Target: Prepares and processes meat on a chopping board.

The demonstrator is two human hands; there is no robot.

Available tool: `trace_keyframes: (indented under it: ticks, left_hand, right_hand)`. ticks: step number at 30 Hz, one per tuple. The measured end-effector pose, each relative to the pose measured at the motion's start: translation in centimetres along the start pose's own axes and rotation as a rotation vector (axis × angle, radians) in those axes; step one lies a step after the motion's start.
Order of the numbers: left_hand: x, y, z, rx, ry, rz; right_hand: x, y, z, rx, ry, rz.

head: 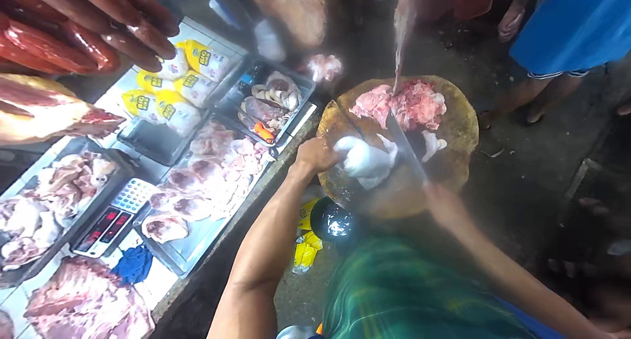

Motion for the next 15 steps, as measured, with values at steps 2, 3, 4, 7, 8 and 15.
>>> trace_keyframes:
  ticks: [2,3,4,7,8,15]
  left_hand:
    - [-0.4,0.1,-0.3,0.002,-0.019,-0.026]
    - [-0.4,0.0,-0.5,0.009,-0.031,-0.03]
    - [-0.4,0.1,-0.6,0.02,-0.038,-0.035]
    - [-0.4,0.0,-0.5,0.031,-0.051,-0.037]
    - [-0.4,0.1,-0.4,0.039,-0.054,-0.034]
    - [4.3,2.7,-0.6,0.115,-0.118,0.263]
  right_hand:
    - [2.8,-1.4,0.7,-0.146,-0.165,-0.075]
    - [4.7,-2.4,1.0,-0.265,-0.31,-0.119]
    - [6.6,-3.6,1.4,-0.39,-0.464,-0.168]
    - [11.7,-5.9,1.6,-0.587,-0.814,-0.345]
    - [11.9,-5.3,0.9,-0.612,-0.868,-0.38]
    - [-1.8,3.0,-4.4,0.131,-0.043,0.125]
Point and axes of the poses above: each hand's wrist, its own z-axis away from the middle knuckle, its own y-axis out of the palm, x = y × z, the point moved 5 cm from there along -z, towards the middle knuckle, and after that the axes turned 10 degrees about -y, right-handed, at the moved point
